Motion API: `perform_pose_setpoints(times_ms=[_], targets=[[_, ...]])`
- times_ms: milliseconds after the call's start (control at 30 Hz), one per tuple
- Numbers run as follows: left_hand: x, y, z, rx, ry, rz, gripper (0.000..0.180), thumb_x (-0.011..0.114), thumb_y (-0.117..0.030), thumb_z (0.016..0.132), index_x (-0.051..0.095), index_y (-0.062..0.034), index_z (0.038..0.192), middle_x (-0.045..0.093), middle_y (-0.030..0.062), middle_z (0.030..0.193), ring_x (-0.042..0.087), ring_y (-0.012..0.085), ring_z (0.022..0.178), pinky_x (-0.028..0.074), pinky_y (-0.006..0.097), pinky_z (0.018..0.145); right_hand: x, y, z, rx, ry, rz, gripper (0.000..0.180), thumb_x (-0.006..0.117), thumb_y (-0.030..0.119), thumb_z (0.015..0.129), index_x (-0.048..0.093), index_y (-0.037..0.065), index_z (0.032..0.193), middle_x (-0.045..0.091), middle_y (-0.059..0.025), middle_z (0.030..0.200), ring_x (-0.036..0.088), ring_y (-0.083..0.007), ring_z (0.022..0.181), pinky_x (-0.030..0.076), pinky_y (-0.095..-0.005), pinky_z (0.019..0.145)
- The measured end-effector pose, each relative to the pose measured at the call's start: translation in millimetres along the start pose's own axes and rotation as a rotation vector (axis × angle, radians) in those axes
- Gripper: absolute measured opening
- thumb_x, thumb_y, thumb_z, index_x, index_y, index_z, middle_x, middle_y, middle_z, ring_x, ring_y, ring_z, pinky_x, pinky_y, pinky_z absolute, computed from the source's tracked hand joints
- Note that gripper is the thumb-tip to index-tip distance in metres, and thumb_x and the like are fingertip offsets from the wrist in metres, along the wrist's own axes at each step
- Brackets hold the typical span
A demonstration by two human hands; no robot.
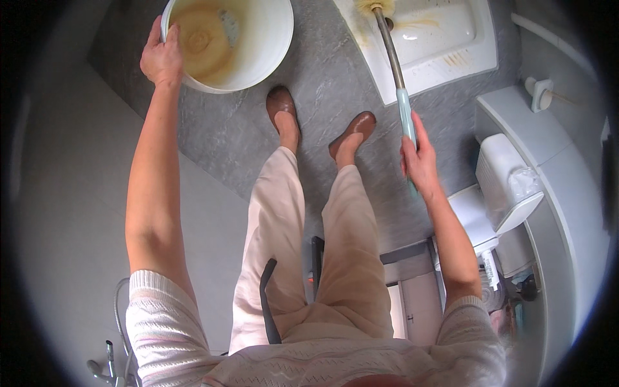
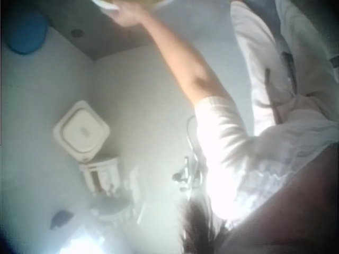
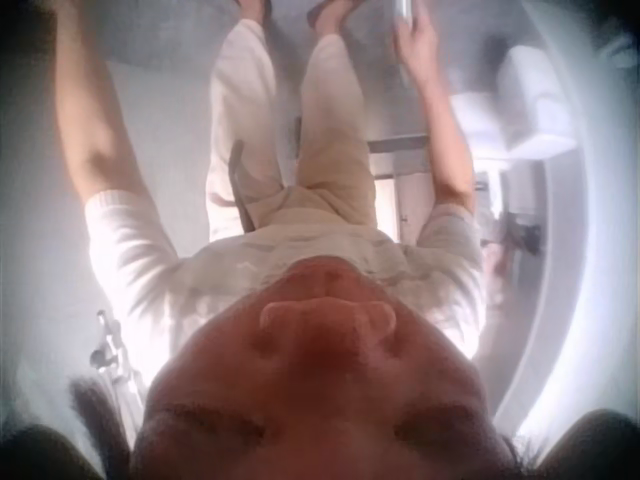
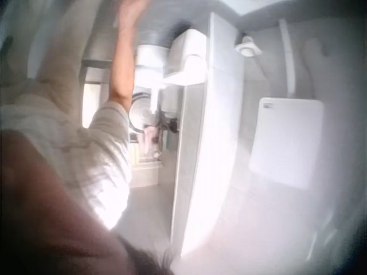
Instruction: The person pours liquid from a cup onto a squat toilet, adds cleaning agent from a bottle into a bucket, and scrubs the squat toilet using a cleaning brush.
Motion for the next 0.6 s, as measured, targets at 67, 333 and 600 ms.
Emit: perform_pose_setpoints(times_ms=[67, 333, 600], targets=[[-0.4, -3.8, -0.8, -0.005, 0.011, 0.059, 0.044, 0.059, -0.043, 0.069, 0.056, -0.0269, 0.11, 0.063, 0.0061, 0.094, 0.058, 0.0228, 0.086, 0.043, 0.031, 0.078, -2.5, 0.9, -31.4, -0.049, 0.027, -0.006, 0.048, 0.046, 0.011, 0.085, 0.033, 0.017, 0.13, 0.046, 0.001, 0.057, 0.039, -0.0035, 0.04, 0.035, -0.0201, 0.038], [1.1, -15.4, -5.7, -0.004, 0.033, 0.191, 0.046, 0.057, -0.046, 0.069, 0.055, -0.0285, 0.112, 0.063, 0.0067, 0.089, 0.059, 0.0252, 0.085, 0.043, 0.034, 0.078, 11.8, 25.7, -66.3, -0.19, 0.268, -0.341, 0.048, 0.049, 0.008, 0.083, 0.034, 0.013, 0.128, 0.051, -0.0164, 0.114, 0.053, -0.0327, 0.099, 0.044, -0.0354, 0.081], [-2.8, -10.8, -8.3, -0.042, 0.073, 0.029, 0.044, 0.056, -0.045, 0.07, 0.055, -0.0289, 0.111, 0.062, 0.0067, 0.097, 0.058, 0.0222, 0.089, 0.042, 0.03, 0.081, 68.5, 79.8, 17.1, -0.632, 0.317, -0.817, 0.05, 0.048, 0.014, 0.083, 0.031, 0.024, 0.129, 0.056, -0.0165, 0.069, 0.055, -0.0356, 0.063, 0.045, -0.041, 0.059]])
Point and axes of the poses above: each hand's wrist, its own z-axis towards the middle knuckle, its own x-axis out of the palm, y = z × x, the point moved 2 cm from there along z, towards the middle knuckle
